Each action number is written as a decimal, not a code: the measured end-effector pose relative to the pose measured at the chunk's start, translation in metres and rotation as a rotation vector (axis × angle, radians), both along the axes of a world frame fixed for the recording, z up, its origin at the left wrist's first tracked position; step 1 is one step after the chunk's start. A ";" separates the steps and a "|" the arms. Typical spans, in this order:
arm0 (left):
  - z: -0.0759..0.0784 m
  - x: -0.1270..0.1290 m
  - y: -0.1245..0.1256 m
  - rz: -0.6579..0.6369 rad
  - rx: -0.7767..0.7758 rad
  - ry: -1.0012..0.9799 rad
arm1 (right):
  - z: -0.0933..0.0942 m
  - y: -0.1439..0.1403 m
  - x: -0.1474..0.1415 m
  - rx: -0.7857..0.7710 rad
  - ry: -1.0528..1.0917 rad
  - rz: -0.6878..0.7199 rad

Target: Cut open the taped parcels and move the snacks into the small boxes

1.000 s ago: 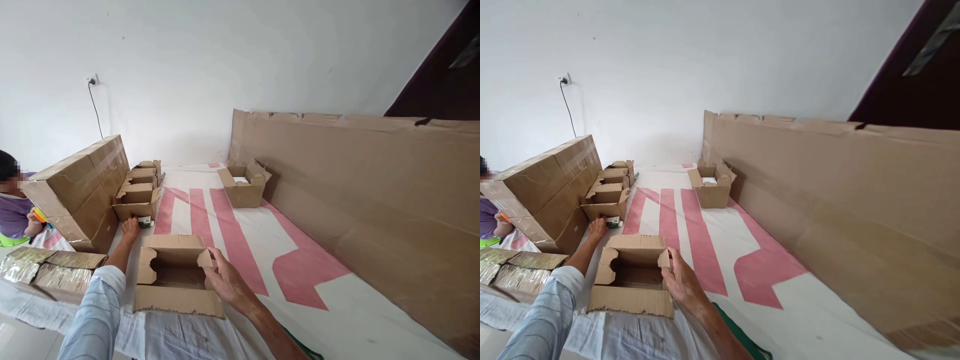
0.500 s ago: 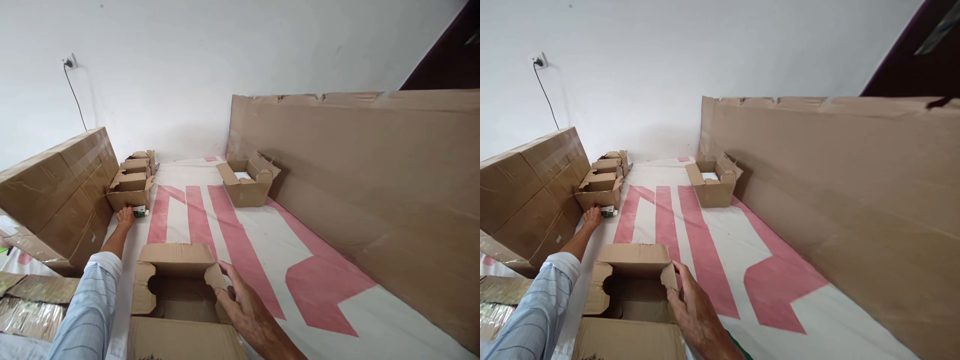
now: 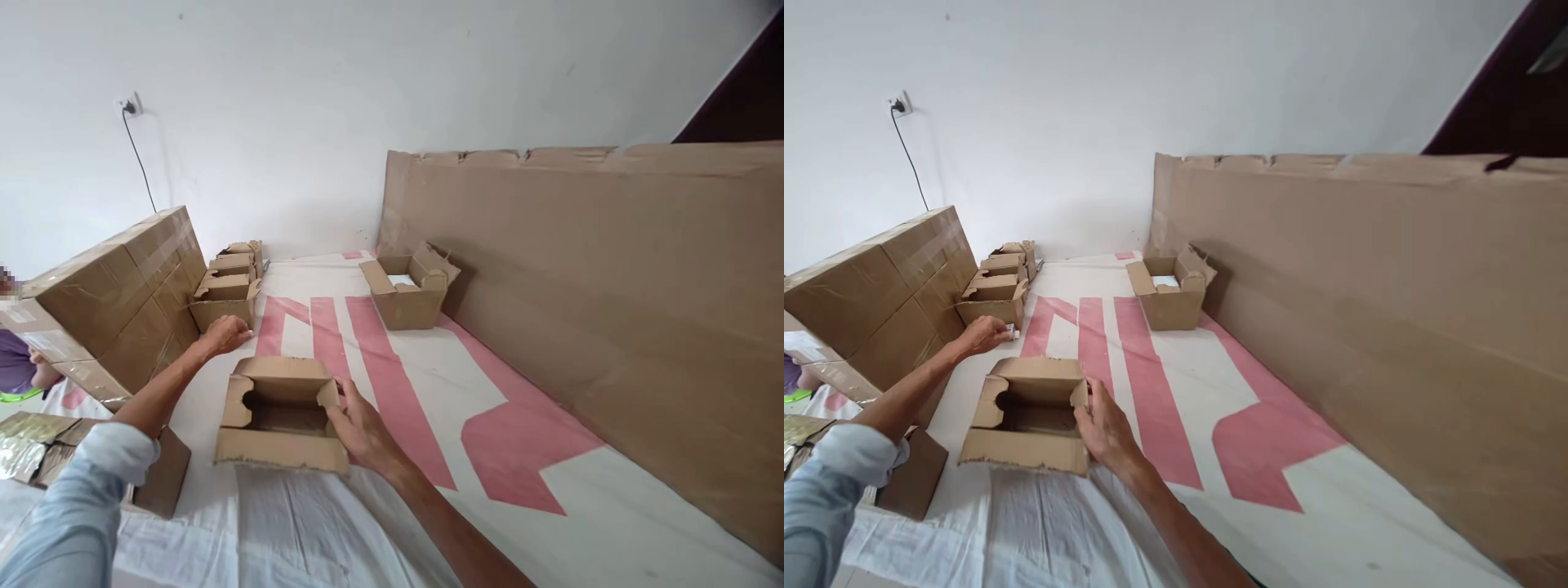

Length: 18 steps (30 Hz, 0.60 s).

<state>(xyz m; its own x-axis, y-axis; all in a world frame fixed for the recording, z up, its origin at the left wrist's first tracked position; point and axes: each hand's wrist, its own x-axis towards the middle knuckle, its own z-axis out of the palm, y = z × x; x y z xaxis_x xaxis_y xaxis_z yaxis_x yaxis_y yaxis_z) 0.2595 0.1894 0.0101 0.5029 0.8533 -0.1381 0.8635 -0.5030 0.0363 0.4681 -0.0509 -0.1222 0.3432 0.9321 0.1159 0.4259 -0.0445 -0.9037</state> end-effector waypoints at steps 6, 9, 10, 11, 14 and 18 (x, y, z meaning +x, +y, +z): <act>-0.017 -0.012 -0.112 -0.520 -0.147 0.154 | 0.011 0.057 -0.028 0.135 -0.048 -0.045; -0.031 -0.017 -0.125 -0.390 0.091 0.272 | 0.023 0.058 -0.040 0.200 -0.056 -0.019; -0.031 -0.019 -0.120 -0.338 0.136 0.276 | 0.026 0.051 -0.041 0.219 -0.063 0.003; -0.030 -0.022 -0.111 -0.291 0.168 0.273 | 0.027 0.041 -0.040 0.237 -0.074 0.025; -0.021 -0.035 -0.074 -0.147 0.252 0.262 | 0.018 -0.007 -0.025 0.272 -0.143 0.034; -0.020 -0.049 -0.035 -0.005 0.300 0.230 | -0.019 -0.086 0.016 0.258 -0.354 -0.132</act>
